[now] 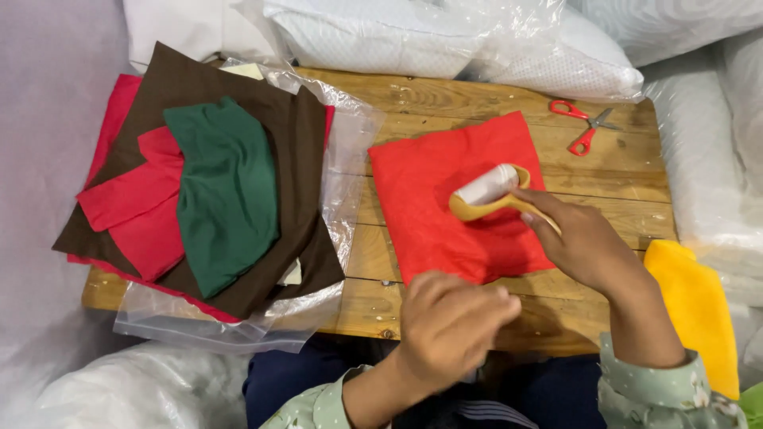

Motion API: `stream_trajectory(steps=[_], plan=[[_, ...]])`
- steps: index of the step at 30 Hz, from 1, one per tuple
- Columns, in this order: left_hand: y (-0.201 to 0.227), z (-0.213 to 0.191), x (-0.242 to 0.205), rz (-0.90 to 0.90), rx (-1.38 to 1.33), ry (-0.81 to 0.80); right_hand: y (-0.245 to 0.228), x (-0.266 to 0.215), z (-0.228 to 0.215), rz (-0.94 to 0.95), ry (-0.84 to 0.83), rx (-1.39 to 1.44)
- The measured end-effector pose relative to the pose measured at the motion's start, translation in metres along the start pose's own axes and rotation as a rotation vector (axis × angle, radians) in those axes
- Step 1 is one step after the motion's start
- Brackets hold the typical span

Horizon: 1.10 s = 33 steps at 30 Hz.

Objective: Stuffing a red pillowcase with fiberfill, cleaning it with a lint roller, and sealing it in a plastic bag.

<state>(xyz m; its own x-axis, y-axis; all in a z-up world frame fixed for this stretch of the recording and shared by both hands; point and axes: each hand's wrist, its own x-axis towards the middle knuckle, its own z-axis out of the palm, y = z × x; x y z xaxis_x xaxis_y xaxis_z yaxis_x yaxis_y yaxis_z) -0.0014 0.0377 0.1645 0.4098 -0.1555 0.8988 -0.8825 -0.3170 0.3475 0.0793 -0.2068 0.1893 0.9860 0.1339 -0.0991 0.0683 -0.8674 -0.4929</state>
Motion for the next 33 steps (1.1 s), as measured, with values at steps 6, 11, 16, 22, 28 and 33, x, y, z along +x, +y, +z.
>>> stream_trajectory(steps=[6, 11, 16, 22, 28, 33], plan=[[-0.062, 0.079, -0.106, -0.262, 0.569, -0.836, 0.005, 0.001, 0.022, 0.236, -0.216, -0.173], [-0.069, 0.106, -0.152, -0.278, 0.604, -0.781, 0.003, 0.026, 0.072, 0.153, -0.056, -0.235], [-0.059, 0.113, -0.163, -0.213, 0.77, -0.812, -0.001, 0.06, 0.104, 0.064, 0.092, -0.133], [-0.057, 0.097, -0.155, -0.087, 0.723, -0.683, -0.003, 0.07, 0.105, -0.035, 0.251, 0.04], [-0.048, 0.088, -0.136, -0.06, 0.612, -0.553, -0.066, -0.01, 0.04, 0.045, -0.022, -0.108], [-0.047, 0.103, -0.163, -0.148, 0.473, -0.604, -0.07, -0.006, 0.096, 0.145, -0.257, -0.367]])
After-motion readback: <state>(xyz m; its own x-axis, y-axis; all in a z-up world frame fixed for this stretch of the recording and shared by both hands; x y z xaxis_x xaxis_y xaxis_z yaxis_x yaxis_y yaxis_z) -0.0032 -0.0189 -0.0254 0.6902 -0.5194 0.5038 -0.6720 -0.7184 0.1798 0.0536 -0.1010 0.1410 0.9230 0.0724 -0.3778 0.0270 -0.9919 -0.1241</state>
